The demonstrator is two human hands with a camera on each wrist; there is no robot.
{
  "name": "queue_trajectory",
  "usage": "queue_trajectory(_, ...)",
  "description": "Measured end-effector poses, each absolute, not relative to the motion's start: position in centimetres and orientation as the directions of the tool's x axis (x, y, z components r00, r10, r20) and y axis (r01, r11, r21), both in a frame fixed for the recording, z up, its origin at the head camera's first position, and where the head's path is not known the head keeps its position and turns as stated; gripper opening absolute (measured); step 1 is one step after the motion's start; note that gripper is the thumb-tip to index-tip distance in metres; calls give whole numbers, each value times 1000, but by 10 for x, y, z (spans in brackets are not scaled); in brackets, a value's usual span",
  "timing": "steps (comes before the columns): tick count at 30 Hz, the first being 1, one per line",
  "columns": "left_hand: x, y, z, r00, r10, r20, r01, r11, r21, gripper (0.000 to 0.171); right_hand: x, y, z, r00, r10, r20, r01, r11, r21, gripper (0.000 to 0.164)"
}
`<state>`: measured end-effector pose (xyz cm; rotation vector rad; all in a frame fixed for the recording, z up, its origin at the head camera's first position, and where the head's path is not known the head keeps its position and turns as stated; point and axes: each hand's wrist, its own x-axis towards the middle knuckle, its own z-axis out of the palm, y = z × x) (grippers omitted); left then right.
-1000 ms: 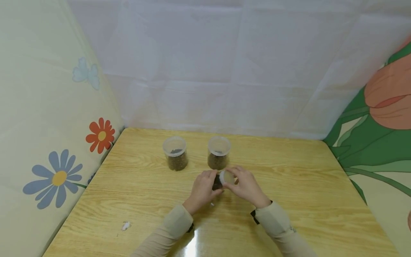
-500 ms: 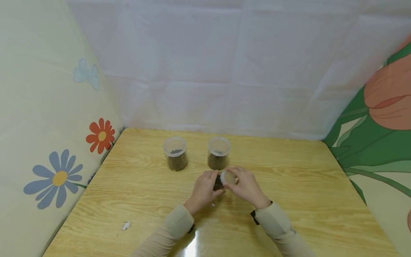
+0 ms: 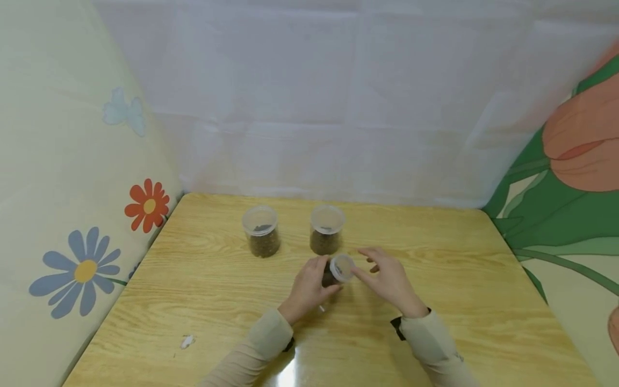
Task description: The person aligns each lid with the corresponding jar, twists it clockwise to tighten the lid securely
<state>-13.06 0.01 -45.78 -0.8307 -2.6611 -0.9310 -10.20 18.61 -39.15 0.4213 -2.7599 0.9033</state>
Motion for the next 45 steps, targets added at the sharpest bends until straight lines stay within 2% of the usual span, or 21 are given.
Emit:
queue_trajectory(5, -129, 4, -456, -847, 421, 325, 526, 572, 629, 63, -95, 202, -395, -939, -167, 301, -315, 768, -558, 38)
queue_trajectory(14, -130, 12, -456, -852, 429, 301, 492, 458, 741, 61, -81, 221, -402, -950, -119, 288, -267, 788, -555, 34)
queue_trajectory(25, -136, 25, -450, -867, 441, 234, 431, 428, 794, 62, -69, 235, -407, -963, -66, 262, -211, 790, -575, 31)
queue_trajectory(35, -147, 45, -445, -850, 460, 258, 456, 394, 798, 59, -62, 245, -413, -972, -27, 234, -157, 815, -557, 32)
queue_trajectory(45, -164, 69, -441, -856, 468, 220, 421, 384, 822, 63, -59, 249, -415, -972, -7, 237, -137, 831, -538, 32)
